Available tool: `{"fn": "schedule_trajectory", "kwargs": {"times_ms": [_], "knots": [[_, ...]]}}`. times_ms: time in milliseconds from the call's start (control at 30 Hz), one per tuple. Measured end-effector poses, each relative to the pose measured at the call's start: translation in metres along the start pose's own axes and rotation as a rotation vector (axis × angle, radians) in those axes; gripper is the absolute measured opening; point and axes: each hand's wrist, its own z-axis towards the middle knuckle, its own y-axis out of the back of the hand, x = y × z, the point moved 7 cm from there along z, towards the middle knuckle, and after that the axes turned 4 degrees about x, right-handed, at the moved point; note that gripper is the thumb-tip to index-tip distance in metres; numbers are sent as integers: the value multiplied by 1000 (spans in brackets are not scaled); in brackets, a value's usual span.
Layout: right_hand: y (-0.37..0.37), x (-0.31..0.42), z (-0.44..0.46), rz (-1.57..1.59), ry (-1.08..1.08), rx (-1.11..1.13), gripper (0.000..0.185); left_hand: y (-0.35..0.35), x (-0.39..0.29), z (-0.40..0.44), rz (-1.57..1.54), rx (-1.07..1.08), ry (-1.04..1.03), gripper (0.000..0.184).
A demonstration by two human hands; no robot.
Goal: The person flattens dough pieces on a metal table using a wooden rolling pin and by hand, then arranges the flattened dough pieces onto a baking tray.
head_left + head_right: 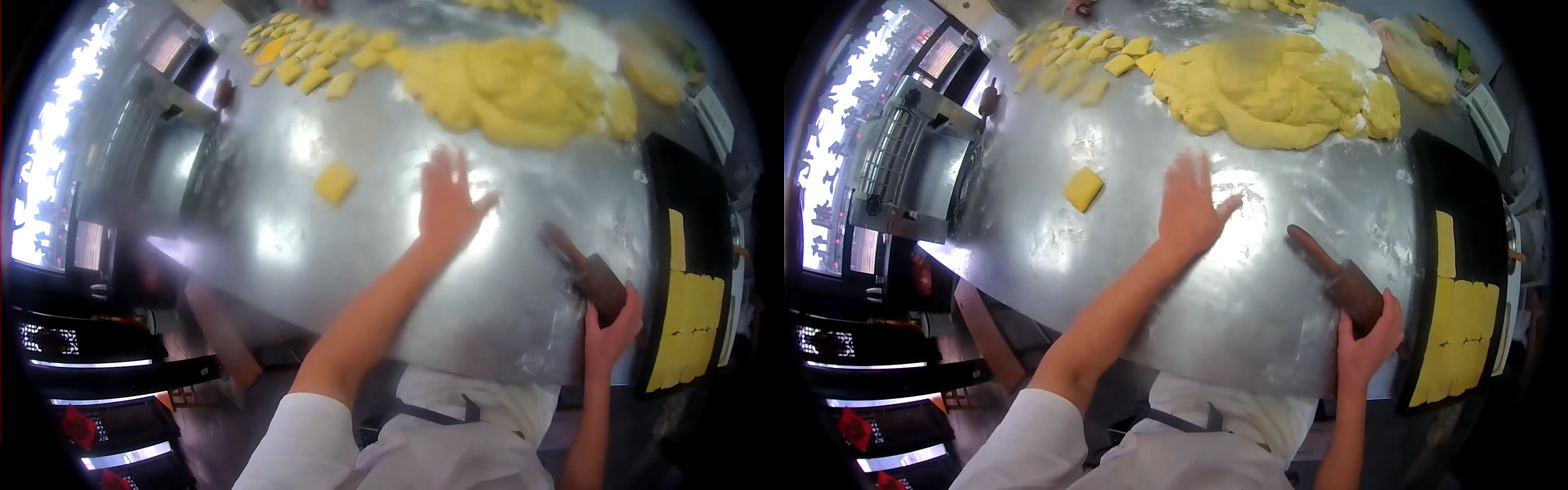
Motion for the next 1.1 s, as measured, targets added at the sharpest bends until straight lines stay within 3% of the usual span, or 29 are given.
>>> {"fn": "schedule_trajectory", "kwargs": {"times_ms": [133,233,300,367,433,467,533,600,667,700,767,933,1033,1100], "knots": [[1,-2,-2,11,27,1,79,4,-41,-27,-34,138,-478,78],[1,-1,-1,15,25,-2,80,14,-35,-40,-98,282,-505,70],[1,0,-3,4,24,-6,80,38,-10,-44,-235,132,-262,64],[5,4,-3,-18,27,-10,81,68,16,-48,-143,-163,-267,61],[5,2,-2,-7,32,3,82,85,61,-41,-75,-203,-151,61],[5,2,-1,3,38,6,83,95,89,-35,-92,-197,36,63],[4,-1,-2,-1,35,3,82,109,147,-18,310,-334,-2,59],[1,-3,-3,3,19,-1,82,123,177,-4,294,-20,217,47],[2,-5,-3,6,-11,7,81,97,228,0,430,109,253,41],[2,-4,-1,23,-6,-2,81,102,213,-3,383,180,253,45],[4,-3,-2,45,2,0,82,109,217,-11,149,-36,348,45],[8,-1,-4,43,-14,23,82,124,189,-23,-113,-134,417,32],[7,-1,-3,56,8,14,83,130,130,-31,-177,-165,308,29],[8,-1,-2,63,10,16,84,106,91,-48,-51,-340,-80,23]]}}
